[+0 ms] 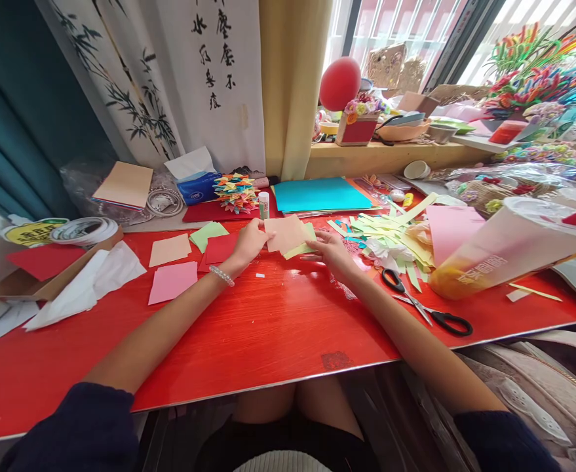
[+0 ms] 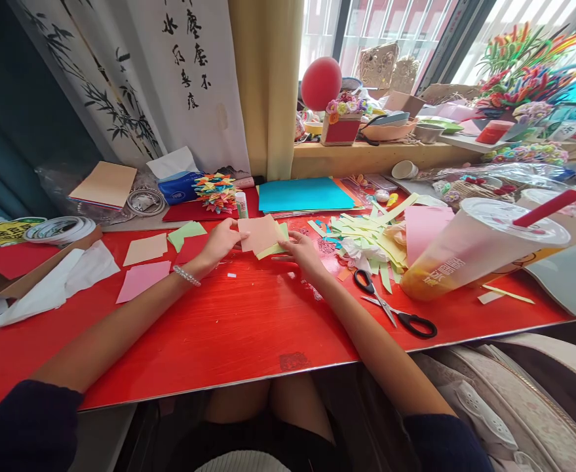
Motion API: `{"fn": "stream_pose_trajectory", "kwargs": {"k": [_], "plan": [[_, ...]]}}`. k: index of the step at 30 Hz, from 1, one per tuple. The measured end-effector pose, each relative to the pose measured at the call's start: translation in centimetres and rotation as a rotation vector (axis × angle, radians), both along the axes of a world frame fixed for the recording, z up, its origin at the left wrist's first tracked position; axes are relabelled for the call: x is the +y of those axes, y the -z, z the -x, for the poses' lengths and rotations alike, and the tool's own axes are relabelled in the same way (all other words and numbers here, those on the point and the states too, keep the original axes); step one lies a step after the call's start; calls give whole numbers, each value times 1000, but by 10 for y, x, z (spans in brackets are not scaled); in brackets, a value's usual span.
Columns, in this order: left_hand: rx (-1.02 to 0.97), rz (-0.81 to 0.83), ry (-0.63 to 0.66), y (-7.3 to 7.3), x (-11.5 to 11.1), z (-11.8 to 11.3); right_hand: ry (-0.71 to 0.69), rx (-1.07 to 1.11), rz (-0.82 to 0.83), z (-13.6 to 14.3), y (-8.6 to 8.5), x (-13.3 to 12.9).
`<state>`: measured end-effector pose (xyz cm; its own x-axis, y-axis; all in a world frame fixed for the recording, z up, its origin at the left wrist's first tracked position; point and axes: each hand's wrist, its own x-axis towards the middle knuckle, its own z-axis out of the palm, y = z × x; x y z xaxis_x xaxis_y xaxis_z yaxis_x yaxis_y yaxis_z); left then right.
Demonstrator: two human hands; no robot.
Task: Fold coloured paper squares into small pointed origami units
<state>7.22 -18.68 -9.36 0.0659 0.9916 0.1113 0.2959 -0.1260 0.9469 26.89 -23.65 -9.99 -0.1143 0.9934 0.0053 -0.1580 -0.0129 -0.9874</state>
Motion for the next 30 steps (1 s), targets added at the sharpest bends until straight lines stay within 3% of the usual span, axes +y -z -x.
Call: {"fn": "stream_pose_trajectory", "kwargs": {"k": [9,16,21,24,28,30], "plan": [[44,-21,-41,-2,10,12,45,-81,-33,0,7,4],[-63,-19,-20,-7,13,17,98,-585,-461,-1,21,14],[-158,6,26,-15,12,18,324,-844,-433,-2,24,14],[-212,37,80,-20,8,14,372,-688,-404,-2,18,12],[-251,71,138,-23,2,7,54,-205,-146,2,7,8],[-258,73,168,-24,0,4,-66,-92,-43,4,5,5]]}}
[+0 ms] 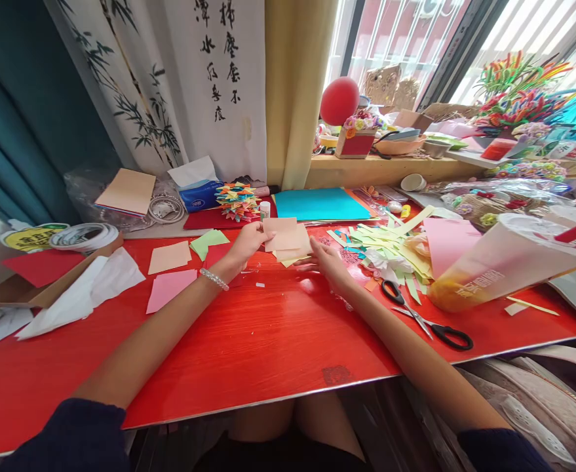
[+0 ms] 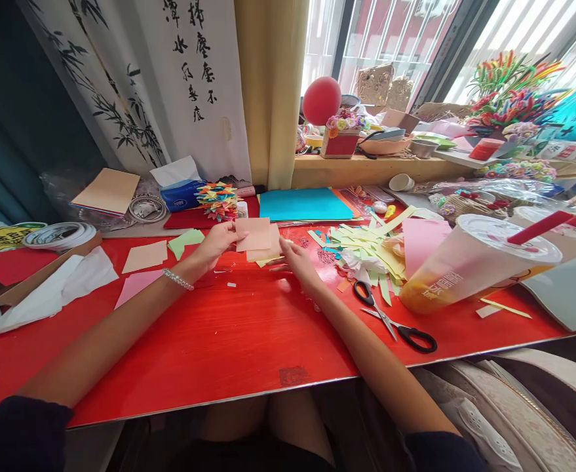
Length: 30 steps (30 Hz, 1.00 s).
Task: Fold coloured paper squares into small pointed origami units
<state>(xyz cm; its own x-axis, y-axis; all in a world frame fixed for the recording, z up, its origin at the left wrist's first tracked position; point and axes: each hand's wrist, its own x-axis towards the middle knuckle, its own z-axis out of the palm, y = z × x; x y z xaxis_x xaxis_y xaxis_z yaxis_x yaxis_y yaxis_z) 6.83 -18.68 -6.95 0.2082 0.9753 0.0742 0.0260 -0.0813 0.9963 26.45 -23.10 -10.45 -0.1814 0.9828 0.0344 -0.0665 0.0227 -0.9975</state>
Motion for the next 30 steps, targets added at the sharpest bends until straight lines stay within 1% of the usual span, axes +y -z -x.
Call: {"fn": "stream_pose_trajectory", "kwargs": {"k": [2,4,8,12,14,17,18,20,23,25,26,27,28,29,30], "plan": [[3,-3,18,-1,-3,-2,-29,33,38,2,0,-2],[8,8,39,-2,-7,-4,-1,38,39,2,2,-3],[26,71,111,-3,-18,-9,97,-11,11,0,4,-3],[94,47,176,0,-18,-10,86,-68,-60,0,2,1],[99,31,139,0,-12,-6,94,-222,-139,0,-1,6],[106,1,2,-1,1,5,159,-578,-244,-1,-1,14],[109,-7,-37,-2,5,9,181,-666,-264,-2,0,16],[98,5,-80,-5,10,15,225,-755,-278,-4,5,19],[45,48,-68,-7,11,17,301,-962,-316,-7,9,18],[23,61,-22,-8,8,14,355,-1141,-355,-8,8,16],[22,63,4,-8,5,12,388,-1193,-377,-8,6,15],[25,64,28,-7,3,10,416,-1182,-388,-8,3,14],[32,65,43,-7,1,7,432,-1094,-385,-7,0,13],[41,66,49,-7,-1,5,417,-935,-360,-7,-3,12],[49,68,54,-7,-3,2,369,-737,-310,-5,-6,10]]}}
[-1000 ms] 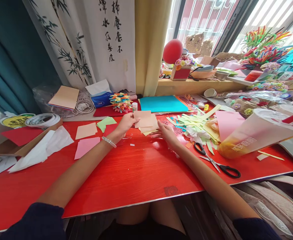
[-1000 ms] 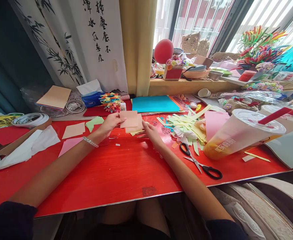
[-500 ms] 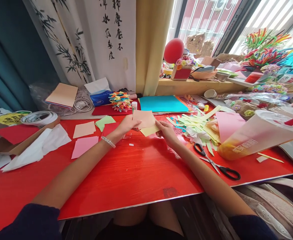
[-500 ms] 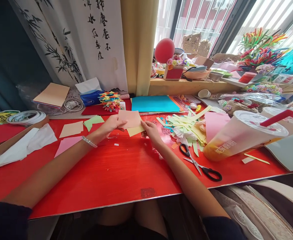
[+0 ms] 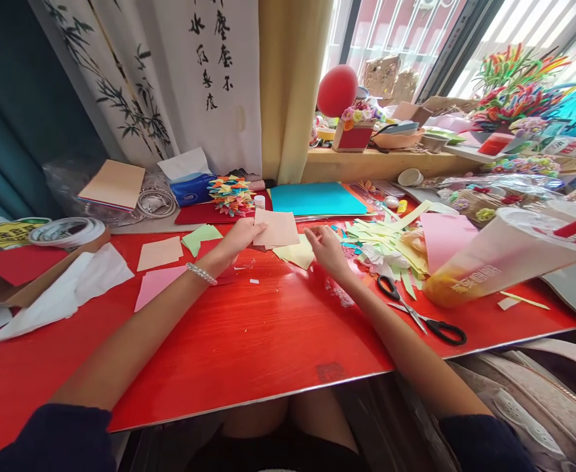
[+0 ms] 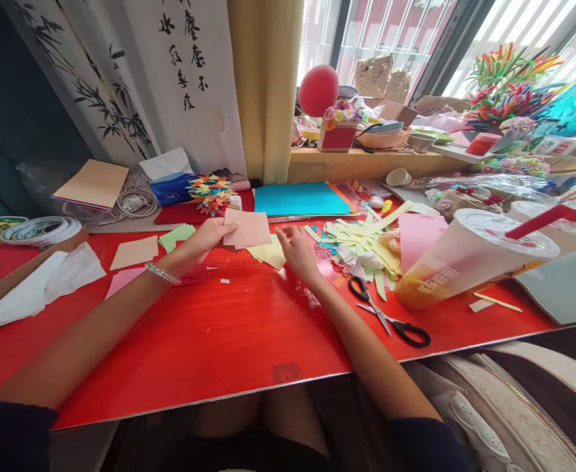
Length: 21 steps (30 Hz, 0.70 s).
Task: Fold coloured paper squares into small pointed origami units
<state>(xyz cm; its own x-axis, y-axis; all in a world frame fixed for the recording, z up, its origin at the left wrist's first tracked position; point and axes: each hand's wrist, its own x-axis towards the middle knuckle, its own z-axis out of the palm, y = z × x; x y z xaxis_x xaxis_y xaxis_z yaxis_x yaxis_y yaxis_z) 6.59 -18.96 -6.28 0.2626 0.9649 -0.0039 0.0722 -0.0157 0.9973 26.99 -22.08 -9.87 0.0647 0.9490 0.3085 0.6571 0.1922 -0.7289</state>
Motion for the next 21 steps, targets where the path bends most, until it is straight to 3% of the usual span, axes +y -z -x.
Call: {"fn": "stream_pose_trajectory", "kwargs": {"k": [2,4,6,10,13,15,18,21], "plan": [[23,19,27,0,-3,-3,-182,384,130,2,-3,-3],[62,45,75,-4,-4,-5,-327,607,248,4,-3,-7],[116,33,99,-11,-5,-3,-377,704,320,6,-3,-12],[194,-76,7,-39,-11,11,-400,802,393,8,-6,-21],[201,-154,34,-51,-29,27,-461,770,463,9,-11,-28],[212,-245,21,-45,-50,38,-480,725,506,8,-13,-32],[228,-471,-8,-15,-83,50,-520,651,579,7,-15,-37],[467,-755,160,19,-102,60,-567,547,664,7,-20,-43]]}}
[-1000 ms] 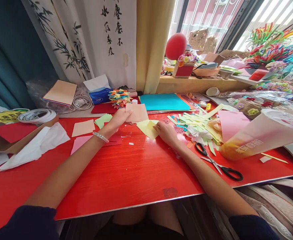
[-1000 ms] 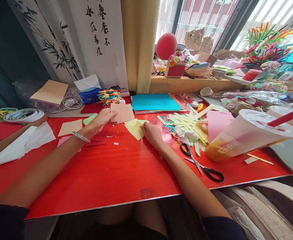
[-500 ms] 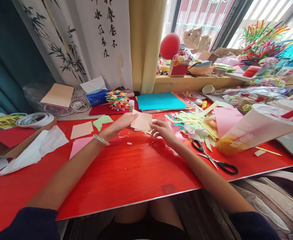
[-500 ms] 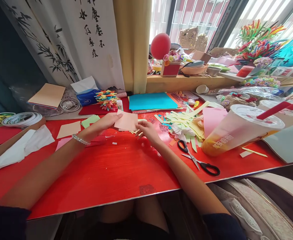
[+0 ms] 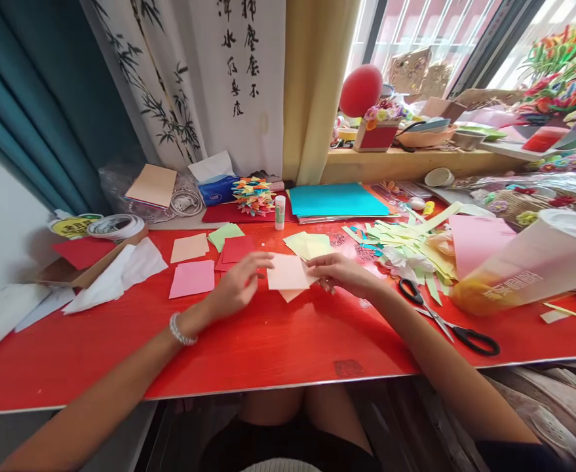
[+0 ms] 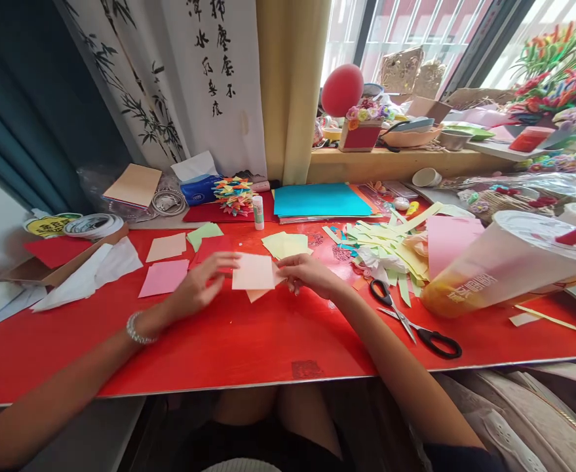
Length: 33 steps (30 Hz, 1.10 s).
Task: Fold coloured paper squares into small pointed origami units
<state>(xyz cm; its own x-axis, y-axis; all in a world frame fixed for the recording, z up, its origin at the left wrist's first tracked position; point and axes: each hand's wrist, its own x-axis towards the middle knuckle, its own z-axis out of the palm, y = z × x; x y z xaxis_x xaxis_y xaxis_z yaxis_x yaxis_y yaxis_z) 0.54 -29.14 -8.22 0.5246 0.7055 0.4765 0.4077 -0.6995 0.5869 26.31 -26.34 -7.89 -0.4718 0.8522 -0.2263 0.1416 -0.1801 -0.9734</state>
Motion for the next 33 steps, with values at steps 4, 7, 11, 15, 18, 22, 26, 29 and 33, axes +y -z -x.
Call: {"fn": "stream_pose_trajectory", "kwargs": {"k": [4,7,11,15,18,22,26,29,33], "plan": [[355,-250,114,21,0,8,-42,-139,-62,6,-3,-8],[333,-385,-8,17,0,10,46,-358,-320,12,1,-11],[233,-504,-141,7,-6,12,231,-400,-460,20,4,-15],[206,-616,-85,9,-13,7,200,-74,-166,26,-2,-20],[171,-538,-71,10,-16,-4,140,76,-156,28,-7,-25],[12,-209,-150,5,-19,-17,14,157,-186,29,-8,-30],[-84,144,-214,0,-21,-23,0,198,-178,30,-5,-32],[-134,275,-239,-1,-23,-24,-29,217,-181,33,-5,-34],[-175,358,-285,-1,-25,-23,-80,189,-185,38,-6,-37]]}}
